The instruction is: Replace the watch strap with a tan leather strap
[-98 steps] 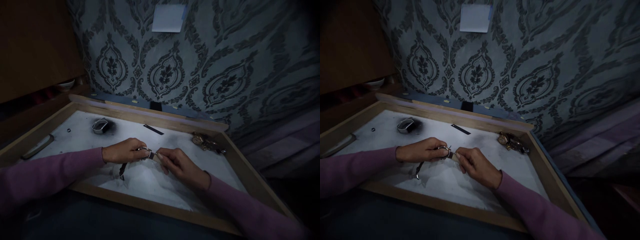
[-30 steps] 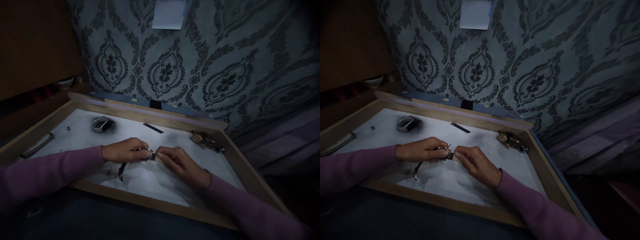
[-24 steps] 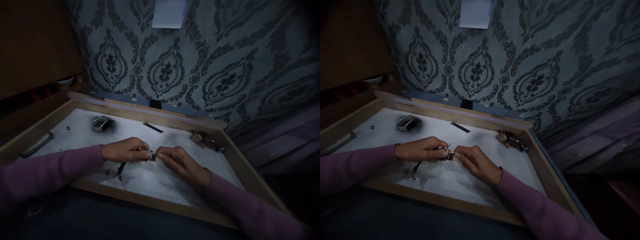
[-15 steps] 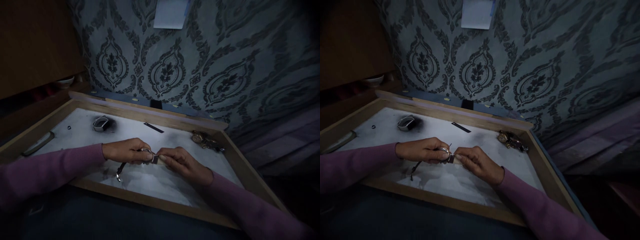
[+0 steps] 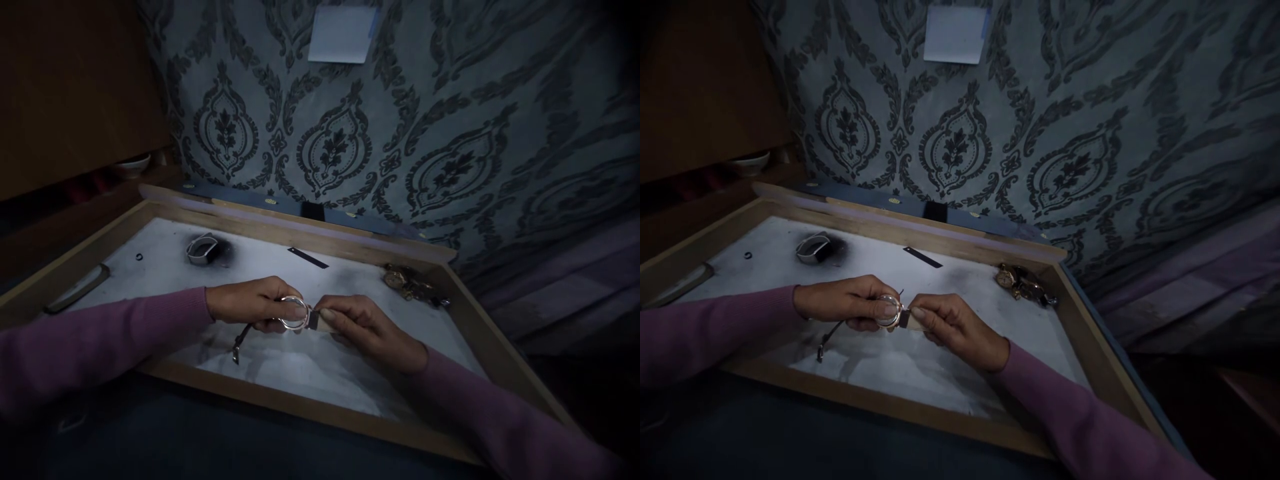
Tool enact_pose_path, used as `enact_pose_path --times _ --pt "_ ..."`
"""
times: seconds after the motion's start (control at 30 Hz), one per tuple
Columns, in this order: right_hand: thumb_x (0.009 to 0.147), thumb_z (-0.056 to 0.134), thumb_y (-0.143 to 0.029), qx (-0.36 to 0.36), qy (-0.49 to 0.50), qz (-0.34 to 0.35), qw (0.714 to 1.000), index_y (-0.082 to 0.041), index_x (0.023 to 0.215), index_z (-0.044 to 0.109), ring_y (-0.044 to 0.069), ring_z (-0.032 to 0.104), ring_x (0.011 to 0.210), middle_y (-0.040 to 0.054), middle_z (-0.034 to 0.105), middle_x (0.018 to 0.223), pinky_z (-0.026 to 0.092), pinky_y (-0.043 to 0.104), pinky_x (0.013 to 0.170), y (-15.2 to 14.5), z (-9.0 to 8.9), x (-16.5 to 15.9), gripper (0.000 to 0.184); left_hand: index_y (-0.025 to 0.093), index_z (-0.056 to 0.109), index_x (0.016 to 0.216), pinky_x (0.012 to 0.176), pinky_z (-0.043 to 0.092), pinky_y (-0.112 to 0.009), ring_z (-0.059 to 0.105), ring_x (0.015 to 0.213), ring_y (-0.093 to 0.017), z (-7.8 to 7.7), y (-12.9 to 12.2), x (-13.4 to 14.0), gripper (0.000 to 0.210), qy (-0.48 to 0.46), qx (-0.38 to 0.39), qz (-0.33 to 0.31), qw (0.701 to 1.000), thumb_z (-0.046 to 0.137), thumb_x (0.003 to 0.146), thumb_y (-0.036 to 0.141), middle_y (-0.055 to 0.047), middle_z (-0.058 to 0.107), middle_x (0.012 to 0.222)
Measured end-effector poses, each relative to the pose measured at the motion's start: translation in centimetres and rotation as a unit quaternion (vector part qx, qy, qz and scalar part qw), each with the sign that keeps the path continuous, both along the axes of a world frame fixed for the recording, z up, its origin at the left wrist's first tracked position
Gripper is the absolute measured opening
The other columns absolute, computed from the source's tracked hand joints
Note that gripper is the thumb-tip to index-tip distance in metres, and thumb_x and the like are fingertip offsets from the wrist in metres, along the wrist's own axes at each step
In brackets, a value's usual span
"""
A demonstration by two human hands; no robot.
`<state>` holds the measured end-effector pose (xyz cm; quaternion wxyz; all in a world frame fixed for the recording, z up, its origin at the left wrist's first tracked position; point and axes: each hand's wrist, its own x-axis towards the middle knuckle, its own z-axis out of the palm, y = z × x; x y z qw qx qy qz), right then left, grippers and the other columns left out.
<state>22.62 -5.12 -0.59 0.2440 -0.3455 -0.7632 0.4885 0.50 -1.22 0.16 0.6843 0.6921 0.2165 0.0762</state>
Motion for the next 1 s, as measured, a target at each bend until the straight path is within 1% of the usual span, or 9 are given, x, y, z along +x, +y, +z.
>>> enact_pose_path --times 0.07,0.17,0.3,0.4,0.5,0.57,0.7,0.8,1.0 --pt "0.099 0.040 -0.046 0.077 -0.041 -0.004 0.996 -0.014 0.082 0.059 0.009 0.035 0.050 -0.0046 0.041 0.057 0.029 0.021 0.047 0.0 0.1 0.1 0.041 0.015 0.053 0.078 0.044 0.024 -0.021 0.032 0.048 -0.007 0.1 -0.1 0.0 0.040 0.012 0.042 0.012 0.999 0.050 0.090 0.053 0.006 0.039 0.058" --pt "0.101 0.037 -0.034 0.174 -0.099 -0.013 0.980 -0.015 0.081 0.058 0.009 0.035 0.048 -0.0048 0.040 0.057 0.029 0.022 0.048 0.0 0.0 0.2 0.034 0.016 0.050 0.075 0.048 0.027 -0.022 0.034 0.050 -0.008 0.1 -0.2 0.1 0.035 0.018 0.120 0.033 0.992 0.046 0.092 0.046 0.006 0.039 0.058" --pt "0.100 0.036 -0.027 0.232 -0.153 -0.026 0.960 -0.016 0.083 0.058 0.009 0.040 0.046 -0.0037 0.044 0.056 0.029 0.022 0.049 0.0 -0.6 0.2 0.029 0.017 0.047 0.071 0.050 0.027 -0.022 0.034 0.054 -0.009 0.0 -0.5 0.4 0.031 0.041 0.229 0.071 0.970 0.044 0.092 0.039 0.005 0.038 0.059" --pt "0.100 0.035 -0.025 0.269 -0.198 -0.040 0.942 -0.016 0.087 0.058 0.011 0.046 0.046 -0.0017 0.051 0.056 0.029 0.022 0.050 -0.1 -1.1 0.3 0.028 0.017 0.048 0.070 0.052 0.027 -0.023 0.036 0.054 -0.009 -0.1 -0.8 0.6 0.027 0.067 0.286 0.096 0.951 0.044 0.091 0.032 0.005 0.039 0.058" --pt "0.099 0.035 -0.023 0.298 -0.234 -0.051 0.924 -0.016 0.088 0.058 0.012 0.052 0.046 0.0003 0.058 0.057 0.030 0.023 0.050 -0.2 -1.6 0.2 0.027 0.017 0.049 0.069 0.053 0.028 -0.023 0.039 0.053 -0.010 -0.1 -1.2 0.9 0.023 0.092 0.318 0.120 0.936 0.043 0.090 0.025 0.005 0.041 0.057" --pt "0.099 0.035 -0.021 0.316 -0.249 -0.055 0.914 -0.016 0.087 0.058 0.012 0.054 0.046 0.0011 0.060 0.058 0.029 0.022 0.050 -0.3 -1.8 0.1 0.026 0.017 0.049 0.068 0.054 0.028 -0.024 0.040 0.053 -0.010 -0.1 -1.4 1.1 0.021 0.107 0.327 0.130 0.930 0.044 0.089 0.021 0.005 0.043 0.057" --pt "0.098 0.036 -0.019 0.350 -0.269 -0.065 0.895 -0.016 0.082 0.057 0.011 0.052 0.043 0.0000 0.058 0.052 0.028 0.022 0.048 -0.4 -2.1 -0.2 0.026 0.018 0.045 0.064 0.056 0.029 -0.026 0.039 0.052 -0.010 0.1 -1.7 1.4 0.025 0.127 0.349 0.143 0.918 0.043 0.089 0.015 0.005 0.042 0.056" --pt "0.098 0.037 -0.019 0.348 -0.273 -0.069 0.894 -0.015 0.084 0.058 0.010 0.050 0.042 -0.0003 0.057 0.052 0.028 0.022 0.047 -0.4 -2.0 -0.4 0.026 0.018 0.044 0.063 0.057 0.029 -0.027 0.039 0.052 -0.011 0.0 -1.7 1.5 0.027 0.133 0.366 0.151 0.909 0.042 0.090 0.015 0.005 0.041 0.055" --pt "0.097 0.037 -0.019 0.337 -0.277 -0.071 0.897 -0.015 0.085 0.059 0.011 0.052 0.043 0.0003 0.058 0.053 0.028 0.022 0.048 -0.3 -2.0 -0.4 0.025 0.018 0.046 0.064 0.057 0.028 -0.027 0.042 0.054 -0.011 -0.1 -1.7 1.7 0.028 0.145 0.374 0.160 0.902 0.042 0.091 0.016 0.004 0.044 0.055"
